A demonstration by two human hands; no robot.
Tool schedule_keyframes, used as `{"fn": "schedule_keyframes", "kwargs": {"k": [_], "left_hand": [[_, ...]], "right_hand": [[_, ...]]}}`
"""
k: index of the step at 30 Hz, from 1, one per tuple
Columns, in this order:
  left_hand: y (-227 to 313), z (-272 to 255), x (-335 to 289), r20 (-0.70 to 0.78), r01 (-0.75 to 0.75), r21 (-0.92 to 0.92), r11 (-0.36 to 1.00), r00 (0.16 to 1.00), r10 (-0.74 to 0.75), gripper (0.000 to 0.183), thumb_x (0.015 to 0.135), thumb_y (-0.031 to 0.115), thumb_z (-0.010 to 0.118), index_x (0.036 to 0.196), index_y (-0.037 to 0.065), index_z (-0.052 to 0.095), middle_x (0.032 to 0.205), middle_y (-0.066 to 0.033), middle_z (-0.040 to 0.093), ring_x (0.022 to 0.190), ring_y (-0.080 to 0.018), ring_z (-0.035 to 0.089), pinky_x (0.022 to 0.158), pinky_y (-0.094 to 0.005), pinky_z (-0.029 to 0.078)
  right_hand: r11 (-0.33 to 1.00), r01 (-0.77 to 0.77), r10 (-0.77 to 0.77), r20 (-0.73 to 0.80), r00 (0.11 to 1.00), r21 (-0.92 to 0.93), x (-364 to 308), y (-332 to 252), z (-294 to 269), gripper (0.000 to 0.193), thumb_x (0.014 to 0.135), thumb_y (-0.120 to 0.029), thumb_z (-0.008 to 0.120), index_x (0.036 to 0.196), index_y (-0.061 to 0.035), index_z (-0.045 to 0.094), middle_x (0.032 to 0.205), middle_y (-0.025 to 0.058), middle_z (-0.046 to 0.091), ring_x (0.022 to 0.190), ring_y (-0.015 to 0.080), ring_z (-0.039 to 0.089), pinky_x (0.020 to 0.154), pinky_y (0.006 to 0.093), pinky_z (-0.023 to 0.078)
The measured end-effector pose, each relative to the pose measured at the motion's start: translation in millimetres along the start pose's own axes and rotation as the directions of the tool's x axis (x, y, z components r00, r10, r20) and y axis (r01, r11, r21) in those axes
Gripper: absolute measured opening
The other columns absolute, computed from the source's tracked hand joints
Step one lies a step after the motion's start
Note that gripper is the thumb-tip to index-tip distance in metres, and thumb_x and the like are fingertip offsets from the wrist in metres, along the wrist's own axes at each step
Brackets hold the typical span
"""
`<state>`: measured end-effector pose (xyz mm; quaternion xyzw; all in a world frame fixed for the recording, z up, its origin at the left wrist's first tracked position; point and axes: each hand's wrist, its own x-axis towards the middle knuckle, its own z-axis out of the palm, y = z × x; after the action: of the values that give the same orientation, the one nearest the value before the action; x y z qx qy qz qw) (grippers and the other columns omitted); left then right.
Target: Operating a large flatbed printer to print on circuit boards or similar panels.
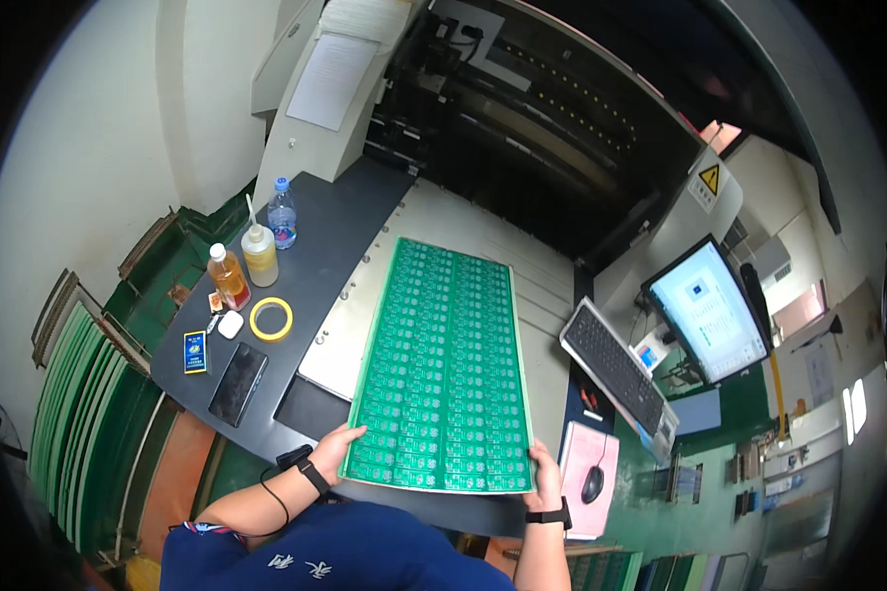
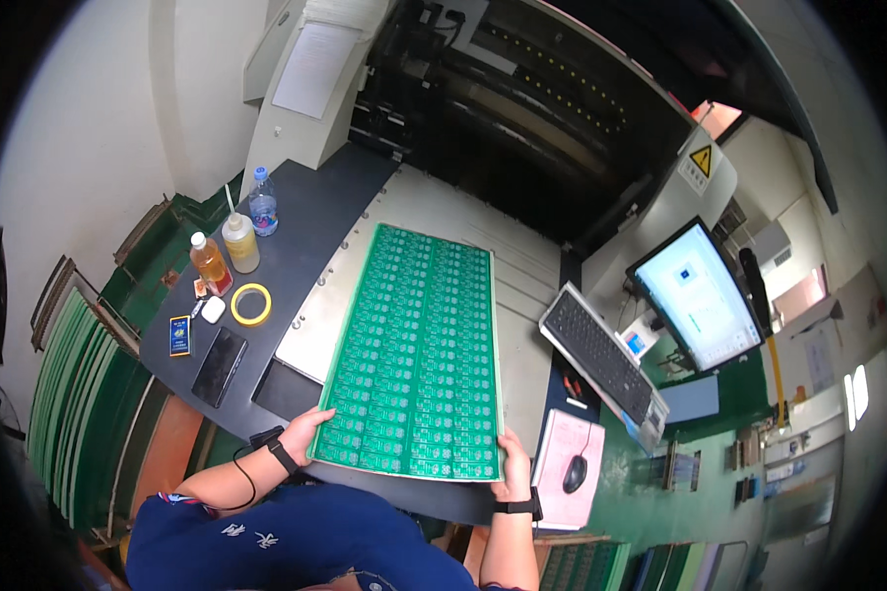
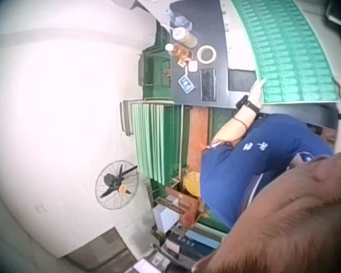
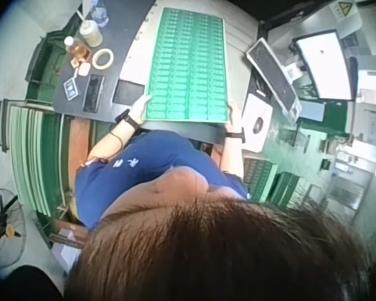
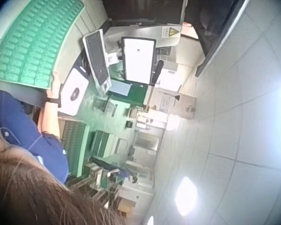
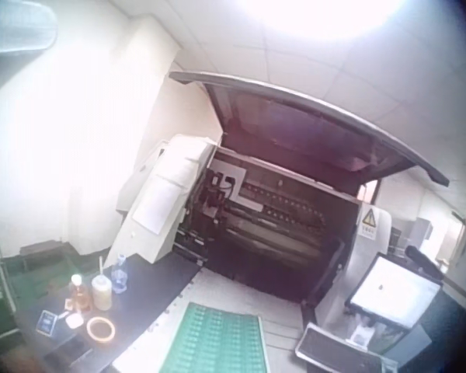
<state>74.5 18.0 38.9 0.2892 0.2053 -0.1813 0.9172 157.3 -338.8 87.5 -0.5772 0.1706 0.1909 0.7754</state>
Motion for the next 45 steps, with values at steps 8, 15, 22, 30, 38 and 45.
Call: {"fn": "schedule_keyframes", "kwargs": {"k": [8, 15, 22, 30, 38, 45], "left_hand": [[-12, -2, 13, -0.2, -0.001, 0.192, 0.981, 0.979, 0.04, 0.024, 0.094, 0.013, 0.04, 0.115, 0.003, 0.047, 0.107, -0.0122, 0.059, 0.095, -0.0233, 0.06, 0.08, -0.0396, 0.05], [45, -10, -7, 0.086, 0.004, 0.012, 1.0, 0.996, -0.005, 0.038, 0.096, 0.029, 0.037, 0.122, 0.004, 0.046, 0.114, -0.0118, 0.056, 0.103, -0.0217, 0.056, 0.088, -0.0374, 0.047], [76, -34, 72, 0.072, -0.694, 0.563, 0.449, 0.583, 0.81, 0.034, 0.083, 0.015, 0.062, 0.113, 0.001, 0.053, 0.109, -0.009, 0.058, 0.104, -0.0197, 0.055, 0.091, -0.0293, 0.042], [170, 142, 75, 0.424, -0.9, 0.351, 0.259, 0.4, 0.813, 0.007, 0.082, 0.007, 0.062, 0.082, 0.001, 0.06, 0.076, -0.0011, 0.061, 0.071, -0.0086, 0.057, 0.068, -0.0225, 0.045], [170, 136, 86, 0.097, -0.621, 0.346, 0.704, 0.769, 0.631, 0.031, 0.089, 0.032, 0.056, 0.079, 0.002, 0.058, 0.069, -0.0018, 0.058, 0.061, -0.0077, 0.053, 0.057, -0.0222, 0.044], [120, 38, 77, 0.098, -0.221, 0.108, 0.969, 0.973, 0.211, 0.048, 0.095, 0.041, 0.034, 0.119, 0.001, 0.045, 0.114, -0.0165, 0.057, 0.101, -0.0234, 0.058, 0.086, -0.0362, 0.046]], "right_hand": [[0.944, 0.273, -0.303, -0.157, 0.94, -0.188, -33, 4, 62, 0.047, 0.076, 0.001, 0.045, 0.123, 0.0016, 0.043, 0.101, 0.0102, 0.057, 0.085, 0.0159, 0.054, 0.076, 0.0267, 0.044], [0.991, 0.129, -0.131, 0.127, 0.983, 0.026, -39, -41, 59, 0.051, 0.075, 0.004, 0.04, 0.127, 0.0072, 0.038, 0.111, 0.0173, 0.056, 0.097, 0.0239, 0.057, 0.084, 0.0313, 0.046], [0.95, 0.216, -0.28, 0.314, 0.907, 0.224, -102, -119, 75, 0.051, 0.075, -0.009, 0.054, 0.122, 0.0076, 0.043, 0.115, 0.0182, 0.055, 0.101, 0.0255, 0.057, 0.087, 0.0325, 0.046], [0.473, 0.779, -0.803, 0.162, 0.573, -0.413, -130, -168, 82, 0.081, 0.08, -0.03, 0.065, 0.14, -0.0006, 0.019, 0.129, 0.0211, 0.045, 0.112, 0.0264, 0.051, 0.09, 0.0343, 0.042], [0.967, 0.235, -0.231, -0.051, 0.972, 0.103, -82, 56, 6, 0.03, 0.091, -0.024, 0.053, 0.103, 0.0036, 0.059, 0.099, 0.0098, 0.062, 0.091, 0.0185, 0.059, 0.083, 0.03, 0.045], [0.911, 0.412, -0.408, -0.148, 0.901, -0.01, -87, 23, 20, 0.026, 0.09, -0.021, 0.055, 0.092, 0.0039, 0.061, 0.082, 0.0059, 0.064, 0.066, 0.0098, 0.057, 0.061, 0.0232, 0.046]]}}
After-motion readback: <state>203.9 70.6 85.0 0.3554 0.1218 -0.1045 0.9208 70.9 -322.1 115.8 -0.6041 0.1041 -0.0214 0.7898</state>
